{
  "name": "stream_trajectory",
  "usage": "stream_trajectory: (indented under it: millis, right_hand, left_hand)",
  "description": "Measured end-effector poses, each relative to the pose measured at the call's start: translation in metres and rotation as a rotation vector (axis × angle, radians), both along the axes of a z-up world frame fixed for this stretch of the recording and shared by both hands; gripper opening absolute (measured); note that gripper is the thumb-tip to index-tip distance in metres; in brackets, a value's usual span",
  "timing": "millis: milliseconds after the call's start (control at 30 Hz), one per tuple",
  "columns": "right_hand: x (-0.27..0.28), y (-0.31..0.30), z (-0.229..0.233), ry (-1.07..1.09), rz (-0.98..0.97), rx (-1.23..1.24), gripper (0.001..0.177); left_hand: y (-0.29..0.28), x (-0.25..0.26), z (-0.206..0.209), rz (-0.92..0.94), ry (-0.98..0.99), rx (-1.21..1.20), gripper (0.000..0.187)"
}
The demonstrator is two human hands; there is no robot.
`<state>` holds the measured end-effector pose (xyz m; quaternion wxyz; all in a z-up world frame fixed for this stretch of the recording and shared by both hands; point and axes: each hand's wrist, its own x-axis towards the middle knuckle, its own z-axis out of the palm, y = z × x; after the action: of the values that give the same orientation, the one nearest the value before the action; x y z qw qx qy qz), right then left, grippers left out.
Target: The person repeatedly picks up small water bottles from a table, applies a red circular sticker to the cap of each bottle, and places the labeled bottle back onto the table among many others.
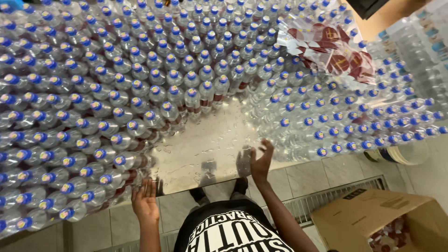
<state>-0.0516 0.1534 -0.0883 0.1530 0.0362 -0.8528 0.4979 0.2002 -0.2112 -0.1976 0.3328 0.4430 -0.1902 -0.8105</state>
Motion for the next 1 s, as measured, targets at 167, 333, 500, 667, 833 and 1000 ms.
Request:
stream_trajectory:
  millis: [167, 333, 500, 667, 833, 1000]
  right_hand:
    - [-0.052, 0.027, 0.003, -0.298, -0.193, -0.127, 0.106]
    - [-0.087, 0.026, -0.024, -0.296, -0.19, -0.167, 0.088]
    - [-0.049, 0.012, -0.006, -0.379, 0.231, -0.134, 0.068]
    - [-0.058, 0.055, 0.09, -0.662, 0.594, 0.229, 0.082]
    - [-0.168, 0.136, 0.159, -0.211, 0.38, 0.291, 0.031]
    - [-0.354, 0.168, 0.122, 0.176, 0.241, 0.724, 0.056]
  left_hand:
    - [0.063, -0.05, 0.018, -0.148, -0.081, 0.032, 0.064]
    - [0.142, -0.141, 0.139, -0.419, -0.122, 0.004, 0.068]
    - [0.2, -0.225, 0.21, -0.735, 0.081, -0.316, 0.052]
    - [0.228, -0.242, 0.226, -0.815, -0.106, -0.658, 0.056]
    - [0.232, -0.211, 0.197, -0.718, -0.331, -0.72, 0.05]
    - [0.238, -0.191, 0.167, -0.55, -0.317, -0.489, 0.047]
